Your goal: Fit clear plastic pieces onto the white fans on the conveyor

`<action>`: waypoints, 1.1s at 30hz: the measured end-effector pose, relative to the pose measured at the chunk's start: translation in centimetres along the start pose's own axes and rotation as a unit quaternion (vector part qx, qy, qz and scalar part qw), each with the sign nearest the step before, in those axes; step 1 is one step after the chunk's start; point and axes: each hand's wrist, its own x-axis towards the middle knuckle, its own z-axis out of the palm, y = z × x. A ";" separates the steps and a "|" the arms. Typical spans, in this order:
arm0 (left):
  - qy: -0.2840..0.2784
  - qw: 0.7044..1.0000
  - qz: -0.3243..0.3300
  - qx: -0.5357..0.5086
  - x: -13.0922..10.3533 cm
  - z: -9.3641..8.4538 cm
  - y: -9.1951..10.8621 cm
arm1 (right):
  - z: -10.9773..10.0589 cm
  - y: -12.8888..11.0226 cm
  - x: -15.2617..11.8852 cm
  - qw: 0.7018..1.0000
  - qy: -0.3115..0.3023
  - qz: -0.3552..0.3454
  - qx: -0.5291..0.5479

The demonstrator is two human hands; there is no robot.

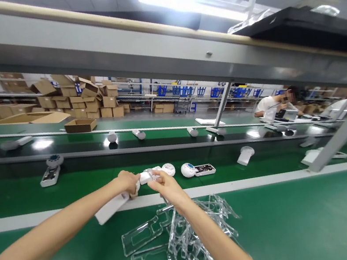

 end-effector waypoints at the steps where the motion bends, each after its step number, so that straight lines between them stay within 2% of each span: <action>1: 0.002 0.999 -0.021 -0.024 0.2 -0.1 -1.1 | 0.0 0.0 -0.2 1.000 -0.008 -0.003 -0.001; 3: 0.019 0.994 -0.060 -0.091 -0.1 -0.1 -3.3 | 0.0 -0.1 -0.5 1.000 -0.020 -0.005 -0.009; 5: 0.053 0.981 -0.063 -0.176 -1.1 -0.1 -5.2 | 0.4 -0.3 -0.7 0.999 -0.025 -0.004 -0.022; 7: 0.090 0.961 -0.037 -0.260 -2.6 -0.7 -6.6 | 1.3 -0.4 -0.7 0.999 -0.023 -0.002 -0.035; 8: 0.111 0.944 -0.015 -0.311 -3.5 -1.1 -7.1 | 2.0 -0.6 -0.7 0.999 -0.017 -0.003 -0.041; 9: 0.135 0.914 0.013 -0.383 -4.2 -1.6 -7.4 | 2.8 -0.8 -0.6 0.999 -0.011 -0.005 -0.044; 10: 0.157 0.865 0.046 -0.474 -5.0 -2.1 -7.6 | 3.7 -1.1 -0.6 0.999 -0.003 -0.012 -0.052; 11: 0.172 0.796 0.080 -0.575 -5.7 -2.7 -7.5 | 4.7 -1.6 -0.6 0.997 0.006 -0.026 -0.066; 13: 0.182 0.625 0.135 -0.747 -7.0 -3.5 -7.0 | 6.7 -2.5 -0.7 0.990 0.022 -0.075 -0.118; 14: 0.181 0.554 0.150 -0.799 -7.6 -3.7 -6.6 | 7.7 -3.0 -0.8 0.982 0.028 -0.103 -0.153; 15: 0.179 0.512 0.158 -0.825 -8.1 -3.9 -6.1 | 8.7 -3.4 -1.0 0.972 0.034 -0.130 -0.191; 17: 0.179 0.466 0.169 -0.850 -8.9 -4.1 -5.4 | 10.4 -3.9 -1.3 0.952 0.057 -0.159 -0.254; 20: 0.171 0.441 0.180 -0.863 -9.7 -4.4 -5.0 | 12.3 -3.9 -1.6 0.928 0.116 -0.174 -0.308; 22: 0.172 0.430 0.186 -0.866 -9.9 -4.9 -5.1 | 13.0 -3.2 -1.6 0.924 0.136 -0.187 -0.306; 25: 0.189 0.422 0.201 -0.864 -10.3 -5.3 -5.0 | 12.6 -2.0 -1.8 0.955 0.066 -0.162 -0.241; 27: 0.202 0.423 0.206 -0.859 -10.7 -5.4 -4.6 | 11.5 -1.2 -1.9 0.975 -0.003 -0.117 -0.187; 29: 0.216 0.422 0.195 -0.858 -10.7 -5.2 -4.3 | 10.0 -0.8 -1.3 0.978 -0.022 -0.104 -0.182; 30: 0.221 0.436 0.184 -0.853 -10.5 -5.2 -4.2 | 9.2 -0.8 -0.8 0.973 -0.004 -0.113 -0.202; 33: 0.191 0.545 0.116 -0.808 -10.2 -5.0 -4.3 | 7.8 -1.5 1.1 0.944 0.040 -0.158 -0.288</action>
